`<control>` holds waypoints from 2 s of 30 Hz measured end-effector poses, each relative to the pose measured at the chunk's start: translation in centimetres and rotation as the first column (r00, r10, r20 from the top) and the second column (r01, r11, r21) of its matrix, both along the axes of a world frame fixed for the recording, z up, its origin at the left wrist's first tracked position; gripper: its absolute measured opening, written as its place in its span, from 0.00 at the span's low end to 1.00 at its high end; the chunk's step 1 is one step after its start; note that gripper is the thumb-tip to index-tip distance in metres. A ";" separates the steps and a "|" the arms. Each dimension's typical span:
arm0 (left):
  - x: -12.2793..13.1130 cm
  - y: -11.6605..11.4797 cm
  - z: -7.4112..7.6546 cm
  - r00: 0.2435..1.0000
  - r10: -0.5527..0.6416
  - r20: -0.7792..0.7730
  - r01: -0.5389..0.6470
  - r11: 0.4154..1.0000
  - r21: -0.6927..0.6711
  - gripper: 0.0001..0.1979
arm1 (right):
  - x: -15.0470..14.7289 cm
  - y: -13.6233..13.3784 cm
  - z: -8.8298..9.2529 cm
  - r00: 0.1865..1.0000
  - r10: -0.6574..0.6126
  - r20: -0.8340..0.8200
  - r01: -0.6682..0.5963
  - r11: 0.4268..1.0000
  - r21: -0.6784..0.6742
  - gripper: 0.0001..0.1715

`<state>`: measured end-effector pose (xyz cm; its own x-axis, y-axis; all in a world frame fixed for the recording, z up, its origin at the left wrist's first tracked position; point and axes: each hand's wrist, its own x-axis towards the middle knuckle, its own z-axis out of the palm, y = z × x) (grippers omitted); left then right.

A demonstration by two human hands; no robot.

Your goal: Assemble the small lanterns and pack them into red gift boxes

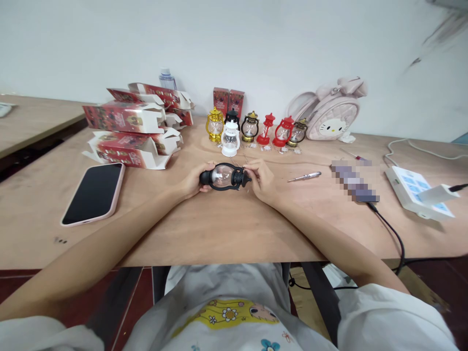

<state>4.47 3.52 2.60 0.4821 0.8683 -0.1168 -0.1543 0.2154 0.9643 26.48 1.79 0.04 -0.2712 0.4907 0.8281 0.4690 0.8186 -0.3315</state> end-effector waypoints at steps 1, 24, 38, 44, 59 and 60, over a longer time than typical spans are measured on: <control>0.0 0.0 0.0 1.000 0.001 -0.003 -0.001 1.000 0.001 0.15 | 0.0 0.0 0.0 1.000 -0.003 -0.002 0.003 1.000 0.014 0.13; 0.4 -0.3 -0.1 0.996 0.070 0.049 -0.072 0.997 0.036 0.15 | -0.1 -0.6 0.7 0.999 0.050 0.007 -0.050 0.997 0.053 0.09; 0.5 -0.5 0.1 0.991 0.119 0.058 -0.121 0.992 0.024 0.14 | 0.1 -0.5 0.7 0.999 0.048 0.013 -0.049 0.998 0.034 0.10; 0.6 -0.6 0.3 0.992 0.118 0.048 -0.119 0.993 0.020 0.13 | 0.1 -0.3 0.6 0.999 0.033 0.011 -0.033 0.999 0.012 0.10; 0.7 -0.7 -0.1 0.991 0.132 -0.026 -0.129 0.987 0.097 0.12 | -0.1 -0.3 0.5 0.999 0.030 -0.025 -0.030 0.999 -0.028 0.11; 0.7 -0.7 -0.1 0.991 0.133 -0.028 -0.129 0.986 0.102 0.12 | -0.2 -0.4 0.5 0.999 0.034 -0.026 -0.035 0.999 -0.033 0.12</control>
<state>5.20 2.81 2.49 0.3606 0.9318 -0.0408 -0.1407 0.0976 0.9852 26.32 1.42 0.52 -0.2674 0.5088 0.8183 0.4313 0.8226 -0.3705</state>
